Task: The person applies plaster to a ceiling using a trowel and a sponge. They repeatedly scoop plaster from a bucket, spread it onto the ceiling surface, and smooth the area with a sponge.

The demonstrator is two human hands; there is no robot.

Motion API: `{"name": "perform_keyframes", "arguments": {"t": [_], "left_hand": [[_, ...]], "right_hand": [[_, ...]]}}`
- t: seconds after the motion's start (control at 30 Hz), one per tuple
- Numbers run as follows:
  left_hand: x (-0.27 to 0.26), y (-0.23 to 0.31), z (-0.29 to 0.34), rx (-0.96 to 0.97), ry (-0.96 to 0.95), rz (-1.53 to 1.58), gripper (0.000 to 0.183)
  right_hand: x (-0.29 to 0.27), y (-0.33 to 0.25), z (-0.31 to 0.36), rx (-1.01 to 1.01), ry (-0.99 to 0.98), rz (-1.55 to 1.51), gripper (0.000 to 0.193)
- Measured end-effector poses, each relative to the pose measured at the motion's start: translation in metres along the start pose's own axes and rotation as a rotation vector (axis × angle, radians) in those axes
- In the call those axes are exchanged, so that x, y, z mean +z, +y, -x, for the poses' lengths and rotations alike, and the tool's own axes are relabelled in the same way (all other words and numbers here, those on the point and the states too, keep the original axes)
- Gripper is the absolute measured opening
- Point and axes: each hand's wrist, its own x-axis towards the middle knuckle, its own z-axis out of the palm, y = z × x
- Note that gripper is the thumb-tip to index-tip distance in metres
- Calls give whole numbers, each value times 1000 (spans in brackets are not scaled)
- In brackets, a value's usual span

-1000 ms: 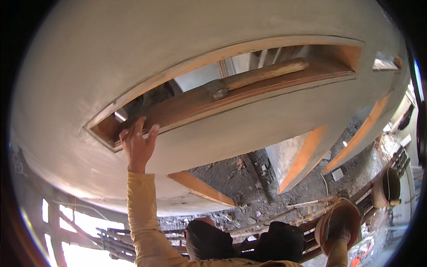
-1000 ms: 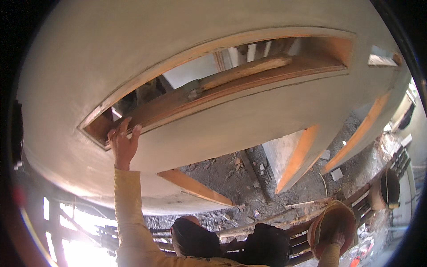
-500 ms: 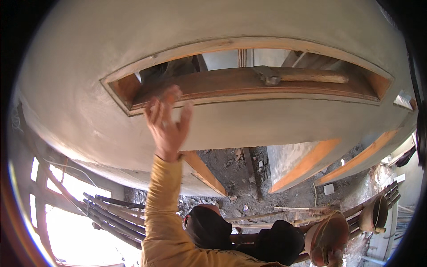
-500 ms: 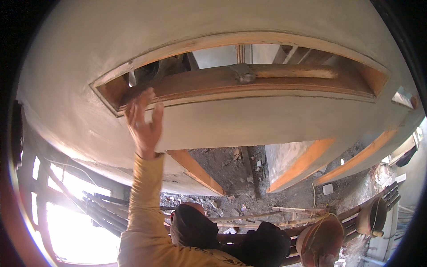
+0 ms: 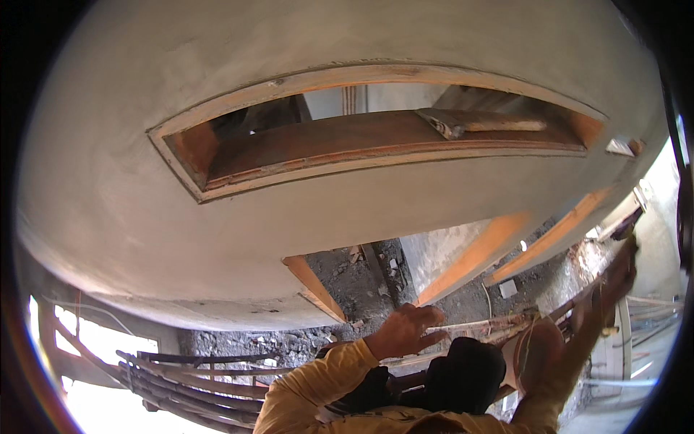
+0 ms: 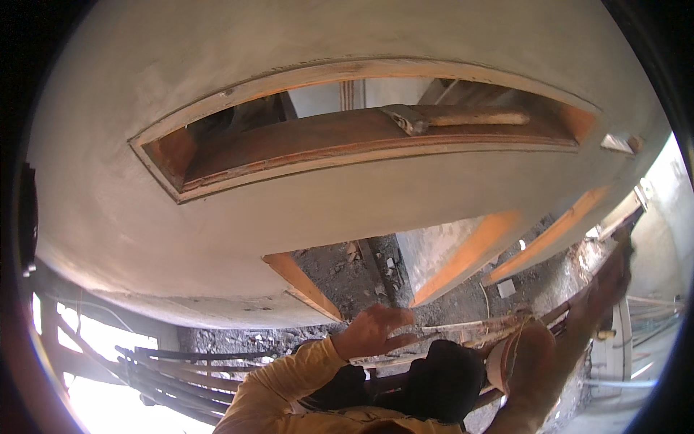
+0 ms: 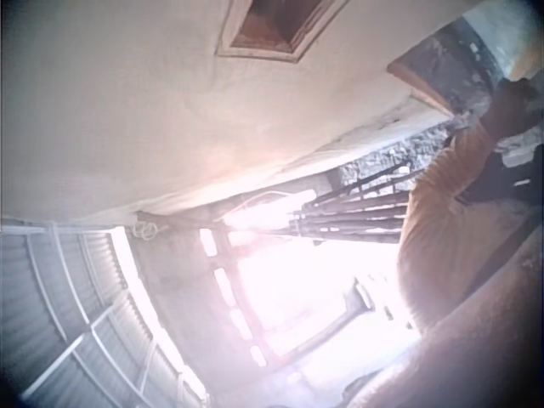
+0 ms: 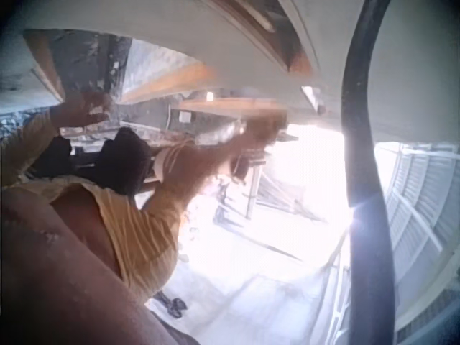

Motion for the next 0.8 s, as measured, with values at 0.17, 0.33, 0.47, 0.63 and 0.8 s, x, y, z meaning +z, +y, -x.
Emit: {"name": "perform_keyframes", "arguments": {"t": [0.17,0.33,0.47,0.63,0.8], "left_hand": [[-2,-5,14,-73,-116,-58,31],[-4,0,7,-85,-185,-104,32],[-13,1,23,-132,-172,-126,33],[-9,3,15,-107,-188,-90,35],[6,-19,11,-261,-349,-128,39]], "right_hand": [[34,-439,-13,-75,122,-1187,23],[28,-576,-26,-577,499,-964,35],[78,-509,-65,-198,560,-721,40],[93,-350,-141,324,407,-772,71],[88,-453,-64,-336,507,-684,49]]}}
